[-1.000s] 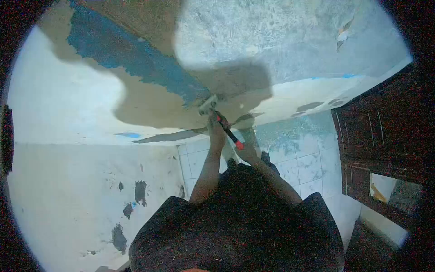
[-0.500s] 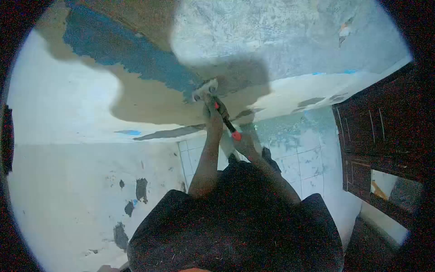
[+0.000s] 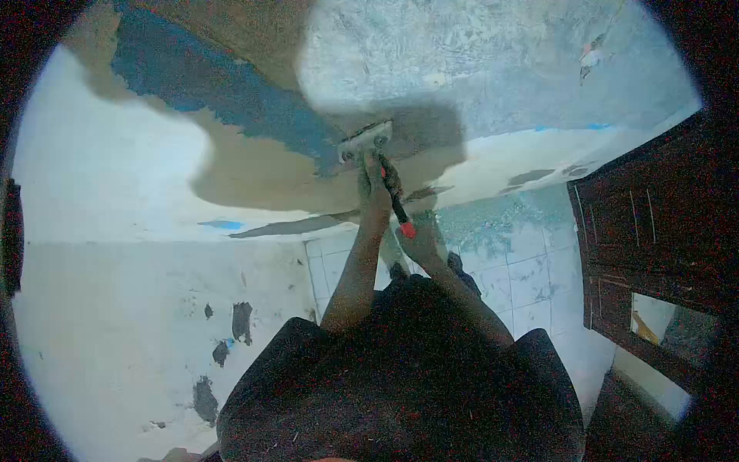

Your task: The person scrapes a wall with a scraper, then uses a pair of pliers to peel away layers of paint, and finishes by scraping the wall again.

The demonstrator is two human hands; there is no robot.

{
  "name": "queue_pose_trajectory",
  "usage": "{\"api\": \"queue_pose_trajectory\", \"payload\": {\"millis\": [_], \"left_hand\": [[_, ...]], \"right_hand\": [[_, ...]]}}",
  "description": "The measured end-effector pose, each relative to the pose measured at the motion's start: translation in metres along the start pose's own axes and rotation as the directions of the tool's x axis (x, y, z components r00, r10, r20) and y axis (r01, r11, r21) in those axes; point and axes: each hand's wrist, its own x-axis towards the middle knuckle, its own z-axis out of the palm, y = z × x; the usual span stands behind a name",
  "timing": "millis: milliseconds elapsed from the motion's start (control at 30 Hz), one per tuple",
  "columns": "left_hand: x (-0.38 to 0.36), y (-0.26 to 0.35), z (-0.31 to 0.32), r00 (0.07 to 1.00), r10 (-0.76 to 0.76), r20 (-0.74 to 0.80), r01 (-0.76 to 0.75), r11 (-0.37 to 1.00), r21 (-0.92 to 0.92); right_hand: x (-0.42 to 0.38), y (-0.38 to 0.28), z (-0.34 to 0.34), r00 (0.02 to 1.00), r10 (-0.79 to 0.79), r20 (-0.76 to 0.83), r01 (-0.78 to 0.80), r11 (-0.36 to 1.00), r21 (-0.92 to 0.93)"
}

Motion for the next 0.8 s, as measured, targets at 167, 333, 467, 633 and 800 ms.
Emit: {"api": "queue_pose_trajectory", "payload": {"millis": [167, 333, 467, 633, 800], "left_hand": [[-0.016, 0.014, 0.02, 1.0, -0.025, 0.017, 0.028, 0.978, -0.208], [-0.023, 0.026, 0.038, 0.987, -0.163, 0.009, 0.159, 0.952, -0.263], [-0.028, 0.053, 0.05, 0.993, -0.095, 0.072, 0.115, 0.923, -0.368], [-0.038, 0.051, 0.075, 0.986, -0.122, 0.115, 0.165, 0.831, -0.531], [-0.033, 0.07, 0.066, 0.988, -0.104, 0.116, 0.154, 0.736, -0.659]], "right_hand": [[-0.025, -0.051, -0.043, 1.0, -0.023, -0.004, 0.023, 1.0, 0.004], [-0.05, -0.096, -0.081, 0.991, 0.099, 0.087, -0.09, 0.991, -0.102], [-0.064, -0.131, -0.121, 0.991, -0.054, 0.121, 0.063, 0.995, -0.075], [-0.087, -0.143, -0.162, 0.993, -0.027, 0.118, 0.016, 0.995, 0.099], [-0.08, -0.199, -0.167, 0.996, -0.062, 0.067, 0.069, 0.992, -0.102]]}}
